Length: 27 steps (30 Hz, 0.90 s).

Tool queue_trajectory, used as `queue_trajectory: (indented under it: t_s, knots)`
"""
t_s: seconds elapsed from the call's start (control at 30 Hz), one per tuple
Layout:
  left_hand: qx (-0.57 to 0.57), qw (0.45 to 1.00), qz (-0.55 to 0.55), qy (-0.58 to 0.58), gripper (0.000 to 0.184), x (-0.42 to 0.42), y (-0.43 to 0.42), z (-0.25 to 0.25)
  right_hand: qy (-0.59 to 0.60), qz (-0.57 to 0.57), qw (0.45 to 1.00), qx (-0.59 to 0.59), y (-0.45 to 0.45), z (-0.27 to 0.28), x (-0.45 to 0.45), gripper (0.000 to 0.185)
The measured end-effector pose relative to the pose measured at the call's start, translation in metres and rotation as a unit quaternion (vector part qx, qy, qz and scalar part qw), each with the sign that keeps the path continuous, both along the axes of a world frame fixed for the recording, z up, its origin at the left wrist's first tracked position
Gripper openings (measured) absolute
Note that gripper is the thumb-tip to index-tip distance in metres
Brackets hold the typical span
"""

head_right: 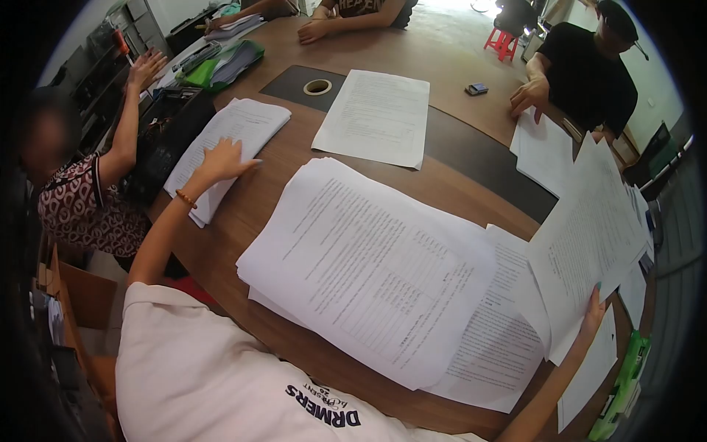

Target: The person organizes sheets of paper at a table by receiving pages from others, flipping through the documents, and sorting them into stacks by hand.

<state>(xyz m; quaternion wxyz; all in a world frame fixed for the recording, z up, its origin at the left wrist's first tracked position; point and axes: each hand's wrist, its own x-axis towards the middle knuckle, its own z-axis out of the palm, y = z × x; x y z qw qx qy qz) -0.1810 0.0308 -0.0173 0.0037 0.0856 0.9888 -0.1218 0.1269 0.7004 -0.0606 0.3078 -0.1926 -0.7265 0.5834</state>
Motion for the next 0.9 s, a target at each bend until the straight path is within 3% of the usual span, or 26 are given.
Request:
queue_trajectory:
  t_s: [0.03,0.1,0.13,0.2,0.23,0.3,0.43,0.5,0.57,0.67,0.77,0.83,0.87,0.9]
  knots:
    - [0.001,1.0,0.001,-0.003,0.049,0.004,-0.003,-0.007,-0.002,-0.001,1.0,0.0,0.001,0.001,0.0,0.044]
    - [0.021,0.991,0.014,0.13,0.067,0.003,-0.011,-0.034,-0.006,0.0,1.0,0.001,0.003,0.004,0.0,0.044]
    - [0.024,0.991,0.016,0.13,0.067,0.004,-0.014,-0.045,-0.005,0.0,1.0,0.0,0.003,0.006,0.0,0.044]
    - [0.123,0.985,0.028,0.118,0.071,0.01,-0.018,-0.054,-0.003,0.002,1.0,-0.002,0.004,0.005,0.002,0.045]
    - [0.121,0.985,0.029,0.118,0.071,0.007,-0.021,-0.055,-0.002,0.003,1.0,-0.005,0.003,0.005,0.003,0.045]
    - [0.173,0.985,0.002,0.012,0.07,0.016,-0.013,-0.037,-0.003,0.006,1.0,-0.007,0.002,0.005,0.002,0.045]
    - [0.087,0.995,0.033,-0.034,0.059,0.03,0.024,0.003,-0.001,0.009,1.0,-0.006,-0.001,0.008,-0.002,0.045]
    - [0.239,0.968,0.079,-0.002,0.058,0.002,0.005,0.009,0.001,0.006,1.0,-0.004,-0.003,0.01,0.002,0.045]
    - [0.201,0.967,0.086,0.128,0.066,-0.017,-0.03,0.007,0.0,0.004,1.0,-0.001,-0.003,0.01,0.009,0.045]
    - [0.161,0.96,0.167,0.157,0.074,-0.025,-0.084,-0.009,0.001,-0.002,1.0,0.001,0.0,0.009,0.022,0.045]
    - [0.22,0.936,0.193,0.196,0.072,-0.023,-0.131,-0.039,0.003,-0.008,1.0,-0.005,0.002,0.005,0.034,0.045]
    - [0.331,0.932,0.146,0.031,0.066,-0.015,-0.143,-0.042,0.0,-0.012,1.0,-0.006,0.001,0.004,0.038,0.045]
    - [0.37,0.904,0.21,-0.037,0.054,-0.008,-0.133,-0.023,-0.001,-0.012,1.0,-0.009,0.0,0.003,0.038,0.045]
    - [0.37,0.904,0.21,-0.039,0.054,-0.004,-0.131,-0.014,-0.001,-0.013,1.0,-0.009,-0.001,0.003,0.038,0.045]
